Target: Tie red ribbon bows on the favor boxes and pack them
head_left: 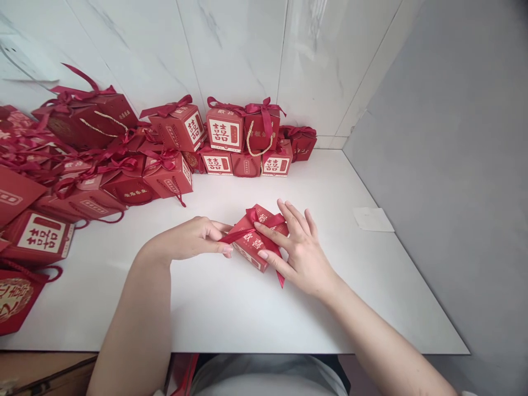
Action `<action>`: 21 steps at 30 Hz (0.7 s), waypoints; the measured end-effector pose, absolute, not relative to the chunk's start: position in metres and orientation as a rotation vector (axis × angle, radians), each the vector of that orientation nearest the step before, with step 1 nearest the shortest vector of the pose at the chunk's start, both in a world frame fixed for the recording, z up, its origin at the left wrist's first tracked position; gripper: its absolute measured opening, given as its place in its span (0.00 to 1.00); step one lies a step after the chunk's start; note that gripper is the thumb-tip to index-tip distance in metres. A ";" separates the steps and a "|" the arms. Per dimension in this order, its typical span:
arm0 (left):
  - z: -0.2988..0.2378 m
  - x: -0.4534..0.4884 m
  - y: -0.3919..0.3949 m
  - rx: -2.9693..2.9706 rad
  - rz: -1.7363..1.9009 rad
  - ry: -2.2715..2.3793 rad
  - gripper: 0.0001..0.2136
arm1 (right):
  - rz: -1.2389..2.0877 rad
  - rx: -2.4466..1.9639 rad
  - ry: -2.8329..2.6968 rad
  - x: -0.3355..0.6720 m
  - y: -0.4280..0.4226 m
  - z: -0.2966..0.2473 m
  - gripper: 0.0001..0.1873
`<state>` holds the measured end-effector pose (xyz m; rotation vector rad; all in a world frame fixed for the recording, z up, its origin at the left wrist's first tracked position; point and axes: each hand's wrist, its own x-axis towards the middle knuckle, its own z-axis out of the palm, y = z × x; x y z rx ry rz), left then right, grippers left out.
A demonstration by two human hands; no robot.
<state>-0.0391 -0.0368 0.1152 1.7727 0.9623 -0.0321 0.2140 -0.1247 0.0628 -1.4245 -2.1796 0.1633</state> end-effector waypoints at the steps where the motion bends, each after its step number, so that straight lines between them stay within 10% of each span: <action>1: 0.116 -0.040 -0.036 1.776 -0.048 0.970 0.09 | 0.166 -1.428 -2.177 0.214 -0.125 0.063 0.27; 21: 0.126 -0.040 -0.040 1.800 -0.064 0.868 0.20 | 0.184 -1.349 -2.271 0.210 -0.126 0.066 0.25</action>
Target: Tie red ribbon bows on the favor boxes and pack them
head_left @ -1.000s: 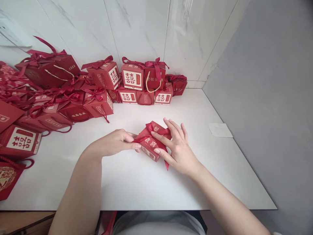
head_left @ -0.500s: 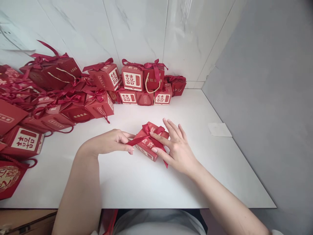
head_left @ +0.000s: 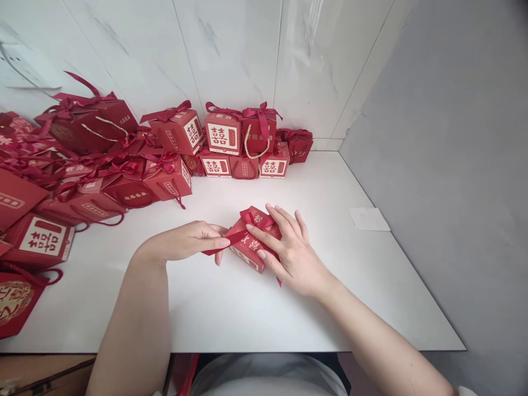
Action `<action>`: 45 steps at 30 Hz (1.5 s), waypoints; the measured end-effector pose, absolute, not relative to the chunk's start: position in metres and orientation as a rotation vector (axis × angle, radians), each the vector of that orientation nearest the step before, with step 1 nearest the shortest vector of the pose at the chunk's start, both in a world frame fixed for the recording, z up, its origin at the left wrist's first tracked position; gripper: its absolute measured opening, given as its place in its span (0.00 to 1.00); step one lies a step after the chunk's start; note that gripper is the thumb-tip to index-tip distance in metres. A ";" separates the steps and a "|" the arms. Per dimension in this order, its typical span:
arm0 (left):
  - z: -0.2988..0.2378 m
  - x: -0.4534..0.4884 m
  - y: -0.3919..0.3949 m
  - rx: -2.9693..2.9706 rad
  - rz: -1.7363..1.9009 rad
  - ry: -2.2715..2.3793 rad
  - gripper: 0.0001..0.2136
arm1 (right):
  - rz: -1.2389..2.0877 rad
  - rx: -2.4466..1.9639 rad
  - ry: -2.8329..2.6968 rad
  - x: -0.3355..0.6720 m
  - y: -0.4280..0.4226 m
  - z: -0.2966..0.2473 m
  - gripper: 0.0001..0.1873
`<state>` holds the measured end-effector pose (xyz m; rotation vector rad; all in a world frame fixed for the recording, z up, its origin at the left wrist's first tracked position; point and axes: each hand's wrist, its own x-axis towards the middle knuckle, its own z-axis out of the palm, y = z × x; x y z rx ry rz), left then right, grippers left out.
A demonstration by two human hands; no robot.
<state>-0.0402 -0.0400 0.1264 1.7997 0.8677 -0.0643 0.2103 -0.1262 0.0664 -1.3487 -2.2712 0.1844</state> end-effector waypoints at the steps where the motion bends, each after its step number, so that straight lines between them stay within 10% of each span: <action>1: 0.126 -0.040 -0.040 1.793 -0.074 0.861 0.19 | 0.185 -1.352 -2.267 0.210 -0.126 0.066 0.25; 14: 0.127 -0.056 -0.037 1.828 -0.194 0.859 0.20 | 0.366 -1.253 -2.156 0.213 -0.125 0.064 0.24; 20: 0.113 -0.041 -0.032 1.653 0.632 1.250 0.17 | 0.728 -1.227 -1.550 0.225 -0.102 0.075 0.14; 27: 0.093 0.008 -0.041 1.489 0.746 1.018 0.15 | 1.304 -1.169 -1.503 0.222 -0.076 0.078 0.10; 45: 0.084 0.022 -0.052 1.464 0.883 0.957 0.08 | 0.787 -1.075 -1.495 0.202 -0.095 0.060 0.10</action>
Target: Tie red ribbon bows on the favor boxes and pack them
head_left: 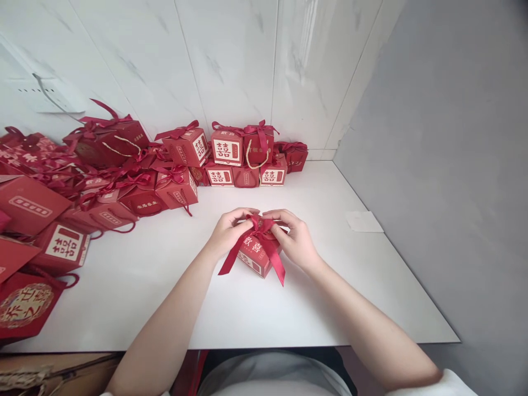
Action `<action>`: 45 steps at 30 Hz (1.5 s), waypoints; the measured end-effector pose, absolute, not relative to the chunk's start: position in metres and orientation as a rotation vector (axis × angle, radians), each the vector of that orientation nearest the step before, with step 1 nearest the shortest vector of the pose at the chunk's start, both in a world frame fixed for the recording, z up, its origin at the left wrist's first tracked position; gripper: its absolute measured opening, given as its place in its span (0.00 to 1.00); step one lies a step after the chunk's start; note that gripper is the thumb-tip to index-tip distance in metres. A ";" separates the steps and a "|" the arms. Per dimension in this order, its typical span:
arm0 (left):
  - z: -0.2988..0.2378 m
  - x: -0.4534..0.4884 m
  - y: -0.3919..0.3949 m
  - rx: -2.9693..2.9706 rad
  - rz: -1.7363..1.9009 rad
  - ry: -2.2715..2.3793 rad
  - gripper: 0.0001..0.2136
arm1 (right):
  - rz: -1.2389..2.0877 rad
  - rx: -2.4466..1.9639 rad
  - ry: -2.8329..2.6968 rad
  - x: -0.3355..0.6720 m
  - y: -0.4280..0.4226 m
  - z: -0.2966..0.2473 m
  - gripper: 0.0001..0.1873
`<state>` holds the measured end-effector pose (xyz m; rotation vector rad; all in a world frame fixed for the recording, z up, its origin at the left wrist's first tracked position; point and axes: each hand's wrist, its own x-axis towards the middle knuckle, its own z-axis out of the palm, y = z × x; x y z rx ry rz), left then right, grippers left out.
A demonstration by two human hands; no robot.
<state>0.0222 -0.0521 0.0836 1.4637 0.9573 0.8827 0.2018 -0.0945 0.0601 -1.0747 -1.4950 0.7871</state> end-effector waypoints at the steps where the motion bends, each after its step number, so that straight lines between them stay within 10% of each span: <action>1: 0.084 0.024 -0.054 1.478 0.900 0.997 0.08 | 0.774 -1.099 -1.476 0.200 -0.095 0.059 0.10; 45: 0.080 0.034 -0.065 1.552 0.921 1.280 0.15 | 1.024 -1.332 -1.206 0.190 -0.102 0.056 0.17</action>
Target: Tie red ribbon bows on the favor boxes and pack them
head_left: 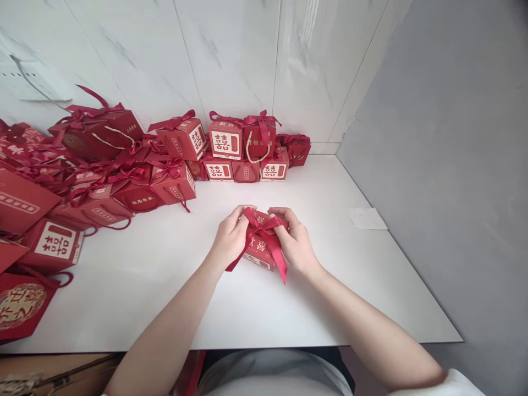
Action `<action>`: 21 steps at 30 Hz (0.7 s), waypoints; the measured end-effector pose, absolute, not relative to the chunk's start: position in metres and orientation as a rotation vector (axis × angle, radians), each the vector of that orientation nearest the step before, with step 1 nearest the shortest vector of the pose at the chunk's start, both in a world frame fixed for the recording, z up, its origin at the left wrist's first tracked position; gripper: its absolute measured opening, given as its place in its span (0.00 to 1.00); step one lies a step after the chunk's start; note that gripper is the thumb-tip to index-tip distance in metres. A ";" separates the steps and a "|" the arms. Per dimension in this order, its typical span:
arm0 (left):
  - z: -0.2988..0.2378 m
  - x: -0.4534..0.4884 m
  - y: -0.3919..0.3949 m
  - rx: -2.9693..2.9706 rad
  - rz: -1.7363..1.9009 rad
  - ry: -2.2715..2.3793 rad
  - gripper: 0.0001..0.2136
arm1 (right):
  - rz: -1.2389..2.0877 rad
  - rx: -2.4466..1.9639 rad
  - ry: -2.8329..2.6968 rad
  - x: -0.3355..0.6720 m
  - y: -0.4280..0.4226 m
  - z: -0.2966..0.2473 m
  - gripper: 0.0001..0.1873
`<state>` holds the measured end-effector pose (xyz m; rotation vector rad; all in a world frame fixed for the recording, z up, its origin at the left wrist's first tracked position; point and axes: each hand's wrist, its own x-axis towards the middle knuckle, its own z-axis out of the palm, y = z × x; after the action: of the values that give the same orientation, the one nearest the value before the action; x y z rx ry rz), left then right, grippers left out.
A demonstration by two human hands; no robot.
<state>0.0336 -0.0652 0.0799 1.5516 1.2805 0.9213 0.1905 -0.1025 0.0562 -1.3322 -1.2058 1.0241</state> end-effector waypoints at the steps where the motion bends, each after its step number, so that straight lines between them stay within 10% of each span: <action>1: 0.081 0.035 -0.066 1.616 0.942 1.271 0.16 | 1.032 -1.346 -1.180 0.190 -0.102 0.056 0.18; 21: 0.071 0.043 -0.065 1.392 1.121 1.176 0.11 | 1.099 -1.194 -1.168 0.187 -0.104 0.055 0.14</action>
<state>0.0427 -0.0651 0.0710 1.3918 1.1762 1.1210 0.1869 -0.1040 0.0555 -1.1935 -1.1676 1.0992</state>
